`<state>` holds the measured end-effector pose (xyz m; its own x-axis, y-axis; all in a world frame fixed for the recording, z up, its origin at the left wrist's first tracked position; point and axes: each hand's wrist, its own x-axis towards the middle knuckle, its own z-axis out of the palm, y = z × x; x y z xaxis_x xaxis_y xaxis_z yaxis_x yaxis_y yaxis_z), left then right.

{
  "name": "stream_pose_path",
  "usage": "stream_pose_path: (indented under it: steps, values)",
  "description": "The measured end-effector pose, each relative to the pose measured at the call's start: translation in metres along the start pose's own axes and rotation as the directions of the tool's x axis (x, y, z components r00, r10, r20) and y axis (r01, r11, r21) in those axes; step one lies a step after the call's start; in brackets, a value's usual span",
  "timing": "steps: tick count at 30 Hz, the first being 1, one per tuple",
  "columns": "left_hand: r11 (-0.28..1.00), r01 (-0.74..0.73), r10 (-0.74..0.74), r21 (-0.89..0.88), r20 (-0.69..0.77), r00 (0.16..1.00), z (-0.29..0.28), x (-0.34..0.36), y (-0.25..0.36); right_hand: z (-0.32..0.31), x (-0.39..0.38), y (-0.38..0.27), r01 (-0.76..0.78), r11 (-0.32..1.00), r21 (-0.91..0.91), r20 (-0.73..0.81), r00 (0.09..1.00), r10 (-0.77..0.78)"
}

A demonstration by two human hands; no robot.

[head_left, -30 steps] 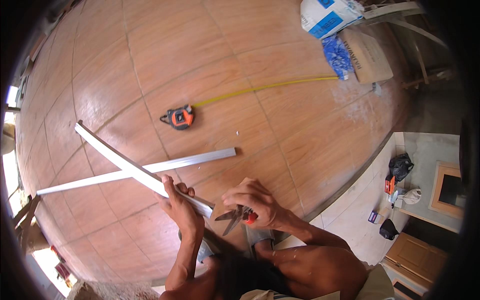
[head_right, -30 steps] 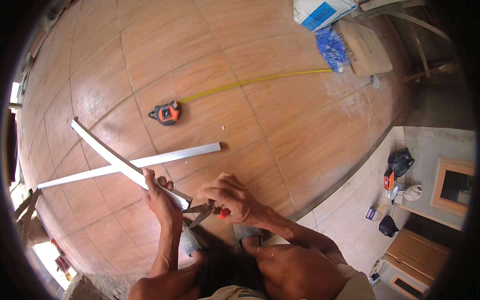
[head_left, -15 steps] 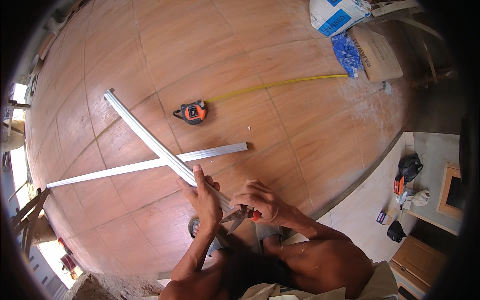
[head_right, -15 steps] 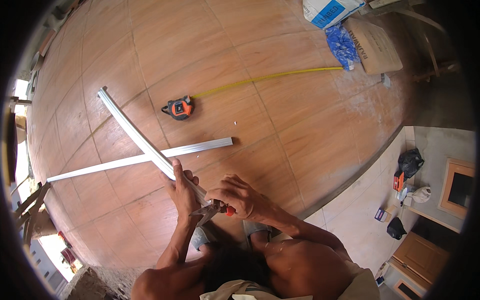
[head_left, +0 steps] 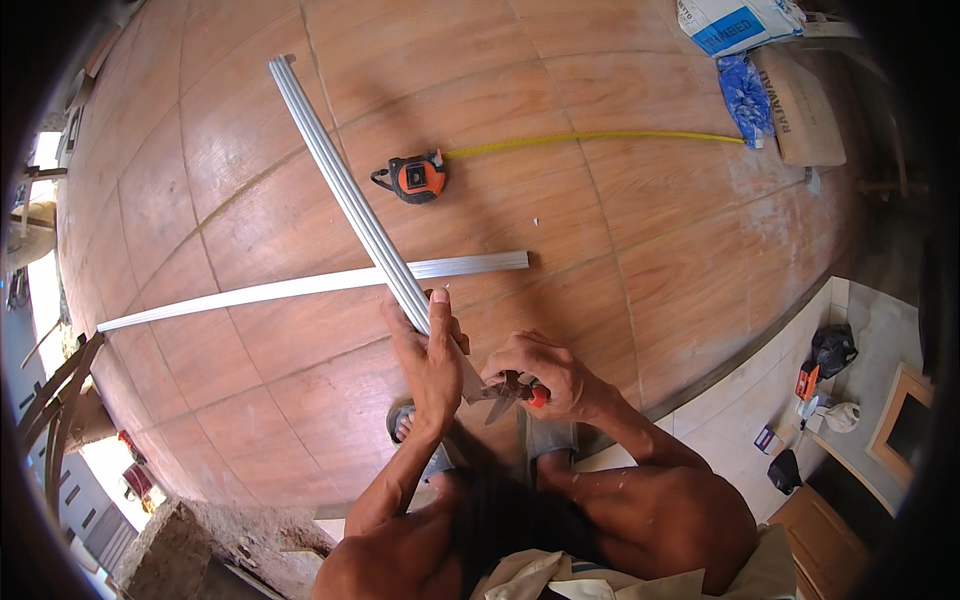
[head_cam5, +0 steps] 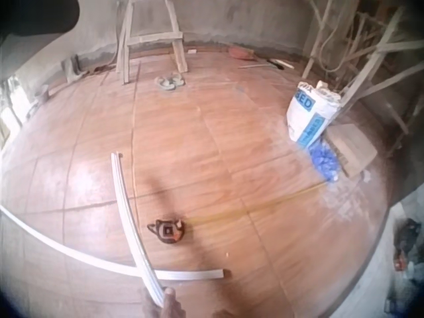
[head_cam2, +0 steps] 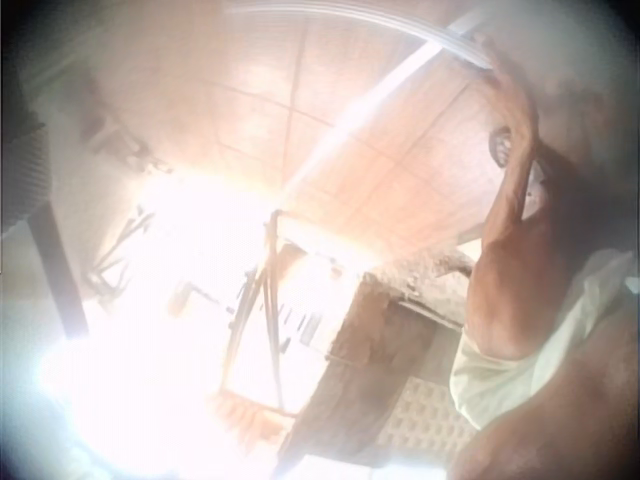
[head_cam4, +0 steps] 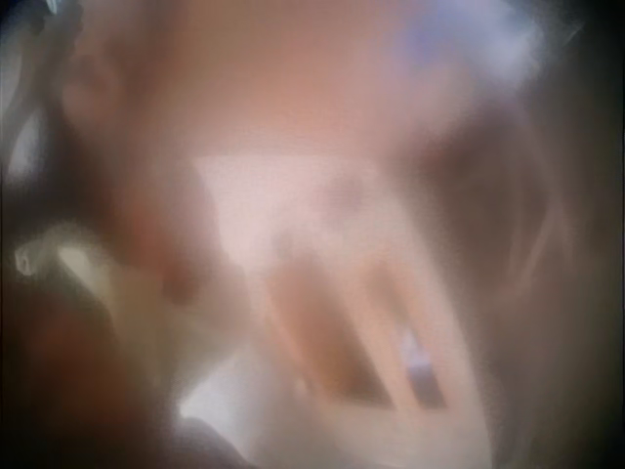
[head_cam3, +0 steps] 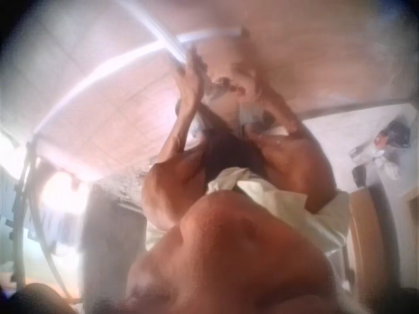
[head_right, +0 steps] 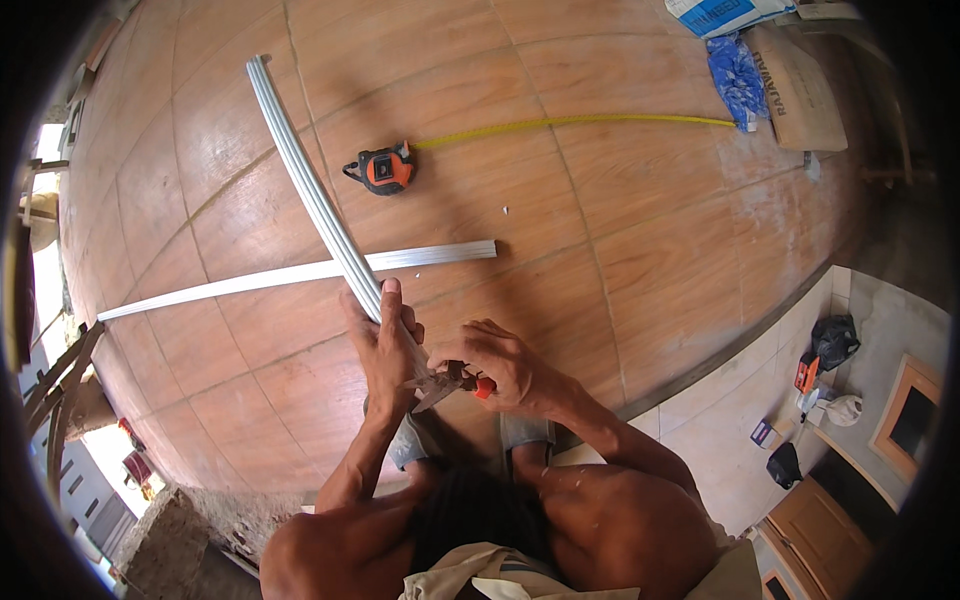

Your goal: The person sits on a tiled floor and uses red-handled tin snips to cut a long, silver metal profile. They hold the profile with their left hand and repeatedly snip along its length to separate sections. A tape measure and other cut pieces are visible on the floor nearby.

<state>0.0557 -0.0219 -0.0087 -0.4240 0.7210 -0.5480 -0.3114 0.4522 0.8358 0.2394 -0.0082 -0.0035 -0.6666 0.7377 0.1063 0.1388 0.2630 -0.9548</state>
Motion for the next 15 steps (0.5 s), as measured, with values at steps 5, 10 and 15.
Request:
stream_pose_path:
  steps: [5, 10, 15]
  values:
    - [0.997, 0.021, -0.020, -0.078, 0.017, 1.000, 0.006, 0.015, -0.002, 0.010, 0.015, 0.007, -0.537, 0.742, 0.402, 0.087, 0.828, 0.553]
    - [0.994, -0.085, 0.082, -0.073, -0.049, 0.995, 0.008, 0.038, -0.002, 0.012, 0.028, 0.033, -0.582, 0.592, 0.558, 0.174, 0.779, 0.603]
    - [0.996, -0.055, 0.053, -0.064, -0.041, 0.998, 0.015, 0.044, 0.037, -0.003, 0.056, 0.019, -0.644, 0.504, 0.576, 0.254, 0.726, 0.639]
